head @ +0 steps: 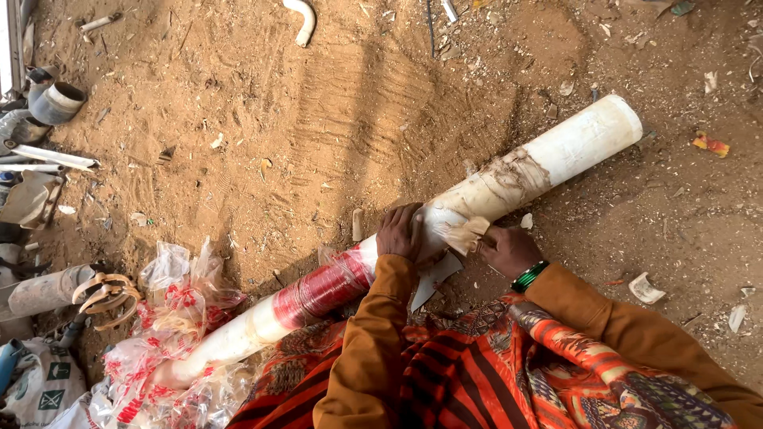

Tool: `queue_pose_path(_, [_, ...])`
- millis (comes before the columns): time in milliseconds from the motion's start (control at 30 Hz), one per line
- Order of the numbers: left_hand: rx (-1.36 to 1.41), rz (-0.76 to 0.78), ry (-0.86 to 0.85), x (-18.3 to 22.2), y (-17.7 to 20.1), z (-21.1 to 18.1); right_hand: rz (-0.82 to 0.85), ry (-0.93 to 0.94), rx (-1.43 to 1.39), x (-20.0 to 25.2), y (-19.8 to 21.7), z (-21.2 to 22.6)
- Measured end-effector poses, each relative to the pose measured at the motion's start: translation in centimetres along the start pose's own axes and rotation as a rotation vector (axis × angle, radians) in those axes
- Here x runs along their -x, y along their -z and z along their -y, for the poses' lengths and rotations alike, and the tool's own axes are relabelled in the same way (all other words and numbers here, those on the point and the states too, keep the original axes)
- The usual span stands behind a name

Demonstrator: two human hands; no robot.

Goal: The person uses a knife to cut through multiple layers of clear and red plastic wrapping on a large white pipe and pulls the plastic away by hand.

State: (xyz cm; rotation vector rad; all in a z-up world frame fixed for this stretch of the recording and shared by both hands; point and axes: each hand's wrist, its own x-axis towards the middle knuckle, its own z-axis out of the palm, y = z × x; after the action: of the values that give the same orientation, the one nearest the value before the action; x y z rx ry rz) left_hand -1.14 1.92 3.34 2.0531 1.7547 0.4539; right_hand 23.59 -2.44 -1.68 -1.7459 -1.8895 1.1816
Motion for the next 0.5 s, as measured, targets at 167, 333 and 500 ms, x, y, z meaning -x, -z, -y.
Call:
queue_pose_path(167, [-0.211, 0.19, -0.325, 1.7, 0.0, -2.2, 0.242, -0.384, -0.01, 0.4, 2.4, -13.3])
queue_pose_path(333, [-0.166, 0.042, -0.299, 2.0, -4.3, -3.9, 0.443, -0.452, -0.062, 2.4, 1.0, -21.9])
queue_pose_path(500, [-0.037, -0.083, -0.28, 1.1, -6.9, -2.8, 0.398, -0.36, -0.47, 1.8, 3.9, -19.5])
